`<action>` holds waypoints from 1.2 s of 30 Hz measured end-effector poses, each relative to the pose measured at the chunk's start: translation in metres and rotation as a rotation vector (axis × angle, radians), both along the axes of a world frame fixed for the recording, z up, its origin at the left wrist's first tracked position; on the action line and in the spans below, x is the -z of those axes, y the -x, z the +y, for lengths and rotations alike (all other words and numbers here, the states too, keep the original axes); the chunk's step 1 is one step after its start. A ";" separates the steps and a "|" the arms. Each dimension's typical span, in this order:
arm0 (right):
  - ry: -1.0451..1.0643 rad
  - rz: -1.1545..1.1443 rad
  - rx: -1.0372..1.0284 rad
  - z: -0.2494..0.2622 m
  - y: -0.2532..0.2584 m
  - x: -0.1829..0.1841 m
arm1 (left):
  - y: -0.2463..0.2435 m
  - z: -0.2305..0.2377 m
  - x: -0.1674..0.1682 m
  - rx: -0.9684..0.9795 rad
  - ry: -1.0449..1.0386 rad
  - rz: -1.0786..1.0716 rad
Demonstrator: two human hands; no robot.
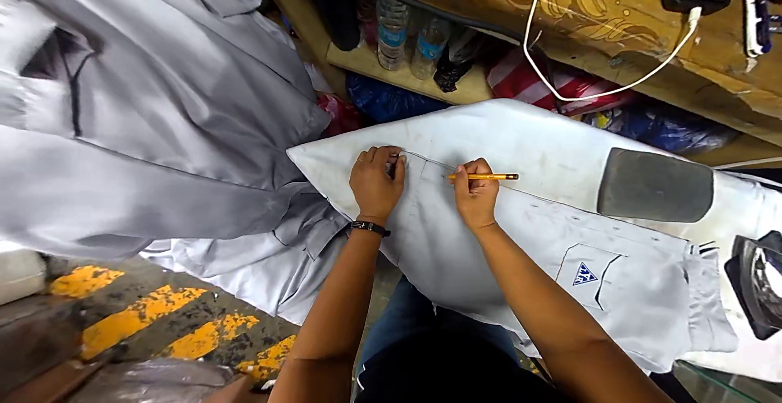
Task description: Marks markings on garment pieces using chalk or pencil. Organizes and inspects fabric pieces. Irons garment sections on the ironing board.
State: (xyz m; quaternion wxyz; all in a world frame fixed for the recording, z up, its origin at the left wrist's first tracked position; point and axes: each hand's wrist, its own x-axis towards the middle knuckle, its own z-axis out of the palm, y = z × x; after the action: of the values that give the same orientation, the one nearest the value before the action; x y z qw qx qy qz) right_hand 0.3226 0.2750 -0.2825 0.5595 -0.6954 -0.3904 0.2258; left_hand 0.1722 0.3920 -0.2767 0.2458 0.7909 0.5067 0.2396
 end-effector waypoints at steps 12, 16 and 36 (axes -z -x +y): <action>0.041 -0.223 0.018 0.002 0.000 0.013 | -0.001 0.000 0.003 -0.005 0.008 -0.017; 0.064 -0.241 0.032 0.003 0.000 0.013 | 0.000 0.001 0.003 -0.001 0.020 -0.029; 0.096 -0.329 -0.030 0.007 -0.002 0.012 | 0.004 -0.005 -0.005 0.034 -0.006 0.014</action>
State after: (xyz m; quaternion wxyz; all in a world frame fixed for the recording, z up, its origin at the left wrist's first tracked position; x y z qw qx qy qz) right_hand 0.3245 0.2818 -0.2941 0.4506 -0.7431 -0.4758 0.1359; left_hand 0.1680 0.3871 -0.2714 0.2437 0.8017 0.4942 0.2315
